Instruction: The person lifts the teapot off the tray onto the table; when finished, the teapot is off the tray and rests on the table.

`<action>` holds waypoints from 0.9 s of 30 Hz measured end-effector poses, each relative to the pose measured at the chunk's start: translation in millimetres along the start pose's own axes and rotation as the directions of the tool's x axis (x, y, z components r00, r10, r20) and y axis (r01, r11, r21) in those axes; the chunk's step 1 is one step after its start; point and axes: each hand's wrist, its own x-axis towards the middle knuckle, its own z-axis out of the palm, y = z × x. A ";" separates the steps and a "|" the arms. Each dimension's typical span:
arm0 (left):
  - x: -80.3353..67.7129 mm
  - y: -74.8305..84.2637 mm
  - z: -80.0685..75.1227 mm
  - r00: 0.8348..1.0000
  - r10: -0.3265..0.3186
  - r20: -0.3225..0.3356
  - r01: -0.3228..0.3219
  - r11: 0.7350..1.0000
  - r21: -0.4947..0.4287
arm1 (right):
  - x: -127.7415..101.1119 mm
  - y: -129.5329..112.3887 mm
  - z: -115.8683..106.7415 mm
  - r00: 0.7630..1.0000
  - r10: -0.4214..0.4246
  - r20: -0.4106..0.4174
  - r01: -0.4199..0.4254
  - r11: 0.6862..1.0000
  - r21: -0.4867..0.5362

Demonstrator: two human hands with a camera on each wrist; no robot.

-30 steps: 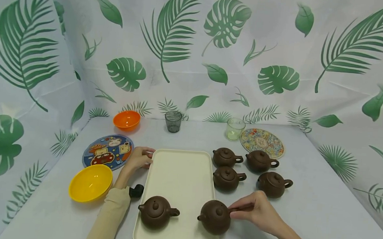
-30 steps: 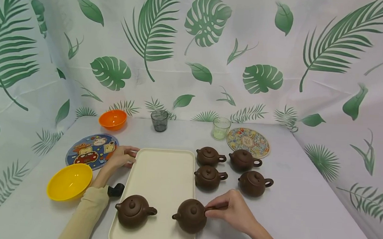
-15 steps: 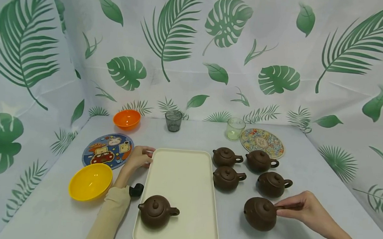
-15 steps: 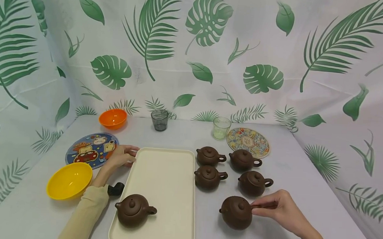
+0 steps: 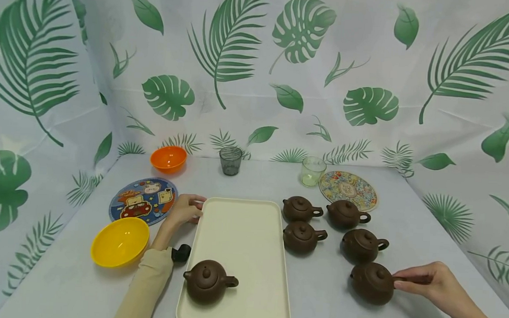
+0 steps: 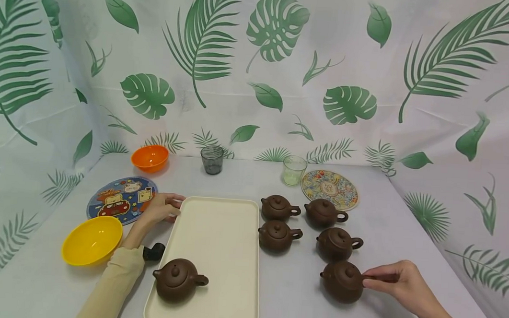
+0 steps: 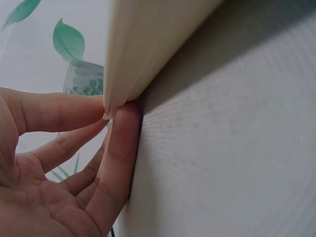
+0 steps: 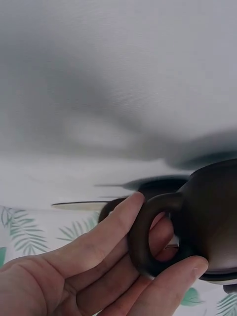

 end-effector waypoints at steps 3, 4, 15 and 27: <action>-0.1 0.1 -0.3 1.000 -0.003 0.001 0.003 1.000 -0.001 | -0.2 3.8 -3.6 1.000 0.005 0.012 -0.005 1.000 0.004; -0.3 0.1 -0.2 1.000 -0.005 0.001 0.005 1.000 -0.002 | -0.1 4.5 -4.1 1.000 0.004 0.016 -0.004 1.000 0.006; -2.4 -0.3 0.7 1.000 -0.011 0.004 0.011 1.000 -0.008 | 2.4 7.5 -5.1 0.999 0.025 0.048 -0.026 1.000 0.008; 0.2 1.3 0.4 1.000 -0.019 0.002 0.019 1.000 -0.006 | 6.2 3.5 -5.8 0.996 0.088 0.018 -0.087 0.996 -0.024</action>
